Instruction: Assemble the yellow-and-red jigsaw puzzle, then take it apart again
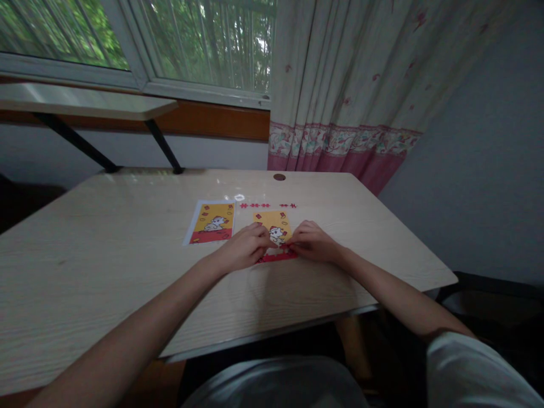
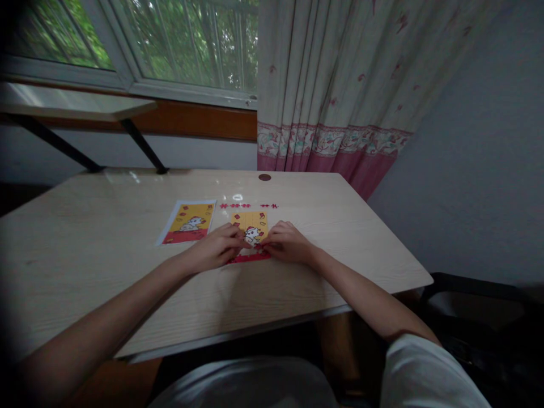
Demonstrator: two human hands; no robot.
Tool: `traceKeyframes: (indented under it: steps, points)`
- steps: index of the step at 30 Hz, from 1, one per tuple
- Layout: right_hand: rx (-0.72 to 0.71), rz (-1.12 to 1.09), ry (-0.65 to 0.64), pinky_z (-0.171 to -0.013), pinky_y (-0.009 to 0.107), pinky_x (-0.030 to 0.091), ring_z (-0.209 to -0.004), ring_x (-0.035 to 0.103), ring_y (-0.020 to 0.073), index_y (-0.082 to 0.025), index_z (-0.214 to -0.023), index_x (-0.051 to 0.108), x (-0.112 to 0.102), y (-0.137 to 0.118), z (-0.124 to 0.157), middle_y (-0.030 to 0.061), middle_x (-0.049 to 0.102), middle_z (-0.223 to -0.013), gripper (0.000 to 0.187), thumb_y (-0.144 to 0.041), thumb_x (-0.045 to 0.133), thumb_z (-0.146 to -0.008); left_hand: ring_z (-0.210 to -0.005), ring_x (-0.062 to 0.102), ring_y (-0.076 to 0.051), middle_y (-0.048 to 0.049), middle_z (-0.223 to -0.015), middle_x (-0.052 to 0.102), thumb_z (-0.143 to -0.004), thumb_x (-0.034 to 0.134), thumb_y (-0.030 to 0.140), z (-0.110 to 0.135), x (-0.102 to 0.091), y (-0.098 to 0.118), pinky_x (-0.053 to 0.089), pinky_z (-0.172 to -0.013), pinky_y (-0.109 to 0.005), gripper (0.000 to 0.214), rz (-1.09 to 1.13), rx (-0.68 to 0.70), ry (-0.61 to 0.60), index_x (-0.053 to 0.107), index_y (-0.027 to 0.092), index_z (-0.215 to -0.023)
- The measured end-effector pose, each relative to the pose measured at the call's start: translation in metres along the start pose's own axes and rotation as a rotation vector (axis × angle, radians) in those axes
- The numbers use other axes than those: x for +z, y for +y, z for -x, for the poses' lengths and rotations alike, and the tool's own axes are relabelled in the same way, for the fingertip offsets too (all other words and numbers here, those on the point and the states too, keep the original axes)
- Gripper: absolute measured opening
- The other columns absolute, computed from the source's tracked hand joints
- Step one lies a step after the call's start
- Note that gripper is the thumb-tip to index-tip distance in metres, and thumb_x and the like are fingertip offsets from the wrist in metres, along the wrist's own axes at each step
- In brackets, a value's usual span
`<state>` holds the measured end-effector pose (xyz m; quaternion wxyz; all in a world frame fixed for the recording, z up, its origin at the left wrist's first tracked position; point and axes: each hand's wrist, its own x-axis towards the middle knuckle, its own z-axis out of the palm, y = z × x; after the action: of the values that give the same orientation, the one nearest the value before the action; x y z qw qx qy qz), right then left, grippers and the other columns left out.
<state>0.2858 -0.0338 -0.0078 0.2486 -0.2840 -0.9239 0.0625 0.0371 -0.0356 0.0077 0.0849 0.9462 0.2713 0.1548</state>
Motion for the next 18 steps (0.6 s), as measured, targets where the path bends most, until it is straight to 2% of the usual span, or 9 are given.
traceKeyframes:
  steps: [6, 18]
  points:
    - [0.008, 0.027, -0.016, -0.074, 0.030, 0.034, -0.082, 0.051, 0.0154, -0.023, -0.095, 0.065, 0.0006, -0.0013, 0.0011, 0.0027, 0.064, -0.085, 0.019, -0.029, 0.055, -0.081, -0.082, 0.047, -0.019, -0.0052, -0.083, 0.051, -0.083, 0.041, 0.009, -0.0009, 0.0013, 0.0032, 0.039, -0.081, -0.035, 0.041, -0.027, 0.027, -0.029, 0.062, 0.030, -0.111]
    - [0.010, 0.022, -0.045, -0.075, 0.030, 0.034, -0.084, 0.051, 0.0152, -0.022, -0.095, 0.064, -0.0023, -0.0044, -0.0006, 0.0030, 0.063, -0.088, 0.017, -0.028, 0.054, -0.082, -0.084, 0.046, -0.020, -0.0069, -0.087, 0.053, -0.083, 0.041, 0.011, -0.0028, 0.0009, 0.0054, 0.040, -0.076, -0.033, 0.037, -0.016, 0.005, -0.020, 0.065, 0.026, -0.106]
